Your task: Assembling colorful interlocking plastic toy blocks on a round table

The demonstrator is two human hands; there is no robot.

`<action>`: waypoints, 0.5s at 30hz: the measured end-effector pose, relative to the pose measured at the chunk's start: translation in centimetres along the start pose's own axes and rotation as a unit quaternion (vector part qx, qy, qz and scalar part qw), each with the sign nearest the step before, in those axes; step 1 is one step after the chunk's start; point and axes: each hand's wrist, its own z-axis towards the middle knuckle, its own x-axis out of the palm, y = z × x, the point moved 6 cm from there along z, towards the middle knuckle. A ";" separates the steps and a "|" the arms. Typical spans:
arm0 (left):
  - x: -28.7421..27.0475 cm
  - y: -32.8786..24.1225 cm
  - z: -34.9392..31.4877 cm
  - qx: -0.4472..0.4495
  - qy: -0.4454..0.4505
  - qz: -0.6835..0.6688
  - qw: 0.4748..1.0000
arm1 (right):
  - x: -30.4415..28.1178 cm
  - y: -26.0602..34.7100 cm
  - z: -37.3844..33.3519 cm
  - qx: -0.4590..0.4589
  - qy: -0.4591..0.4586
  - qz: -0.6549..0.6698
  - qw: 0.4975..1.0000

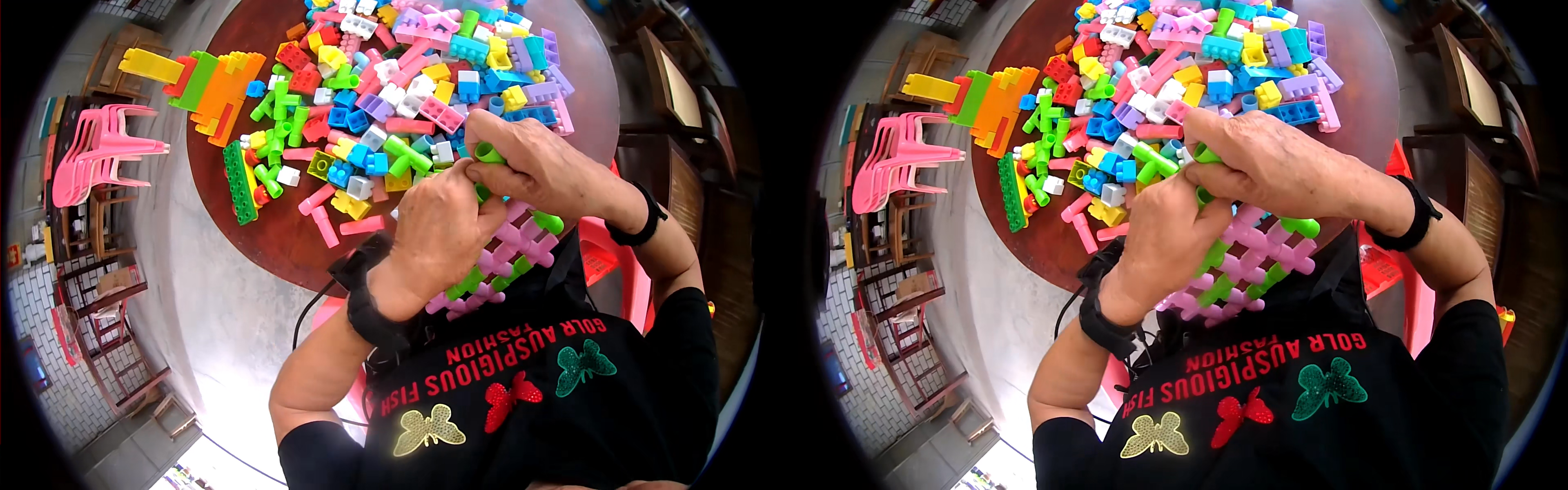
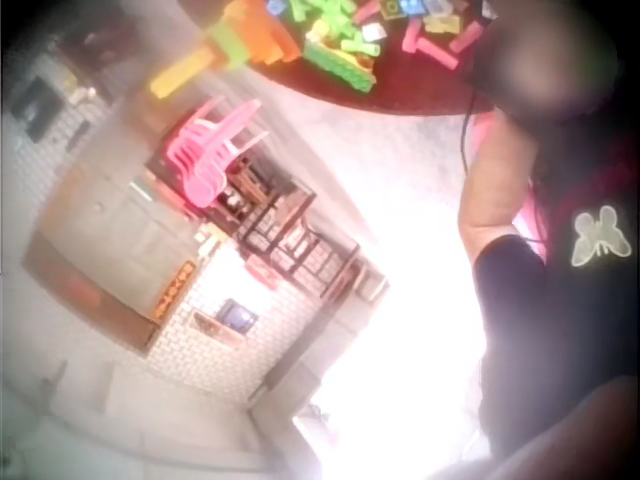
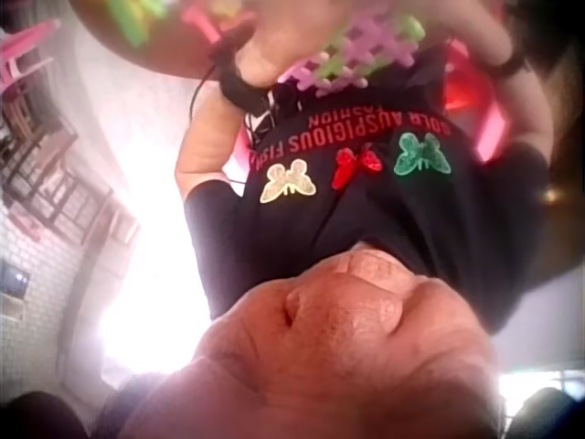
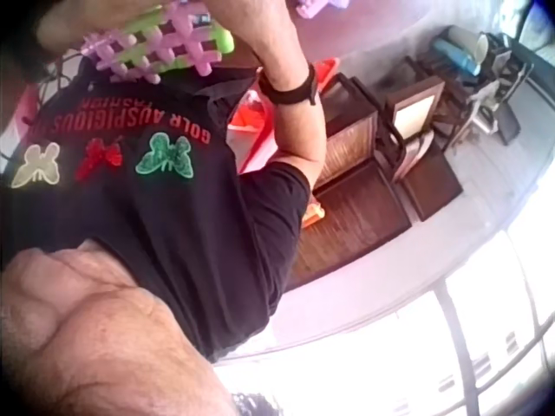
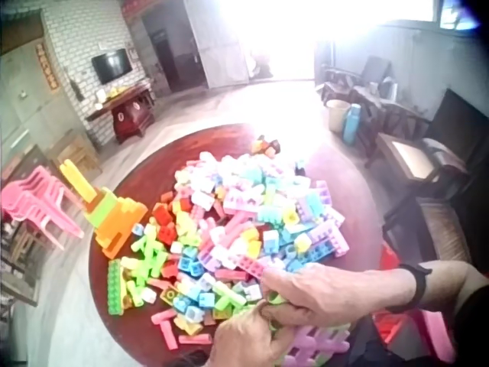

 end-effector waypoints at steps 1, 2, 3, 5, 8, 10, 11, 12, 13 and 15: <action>0.1 0.0 0.1 -0.021 -0.007 -0.012 1.000 | 0.0 0.0 0.1 -0.001 -0.003 0.009 1.000; 0.1 0.2 0.1 -0.040 -0.012 -0.024 0.999 | 0.2 -0.2 0.1 -0.001 -0.006 0.012 1.000; 0.2 0.2 0.2 -0.040 -0.008 -0.020 0.999 | 0.2 -0.4 0.0 -0.018 -0.026 -0.002 1.000; 0.3 0.2 0.4 -0.036 -0.017 0.006 0.999 | 0.3 -0.6 0.0 -0.035 -0.047 -0.013 0.998; 0.6 0.7 0.7 -0.036 0.020 0.030 0.999 | 0.3 -1.0 -0.3 -0.039 -0.060 -0.015 0.997; 0.8 0.9 0.9 -0.016 0.037 0.012 0.999 | 0.3 -1.2 -0.6 -0.059 -0.052 -0.003 0.997; 0.9 1.0 1.0 0.003 0.054 -0.011 0.998 | 0.3 -1.2 -0.7 -0.059 -0.057 -0.001 0.997; 1.1 1.3 1.2 0.004 0.058 -0.008 0.998 | 0.2 -1.3 -1.0 -0.065 -0.059 0.013 0.996; 1.5 1.4 1.3 0.025 0.065 -0.048 0.996 | 0.2 -1.4 -1.2 -0.071 -0.063 0.026 0.995; 1.9 1.7 1.2 0.049 0.080 -0.083 0.992 | 0.2 -1.7 -1.7 -0.073 -0.069 0.037 0.994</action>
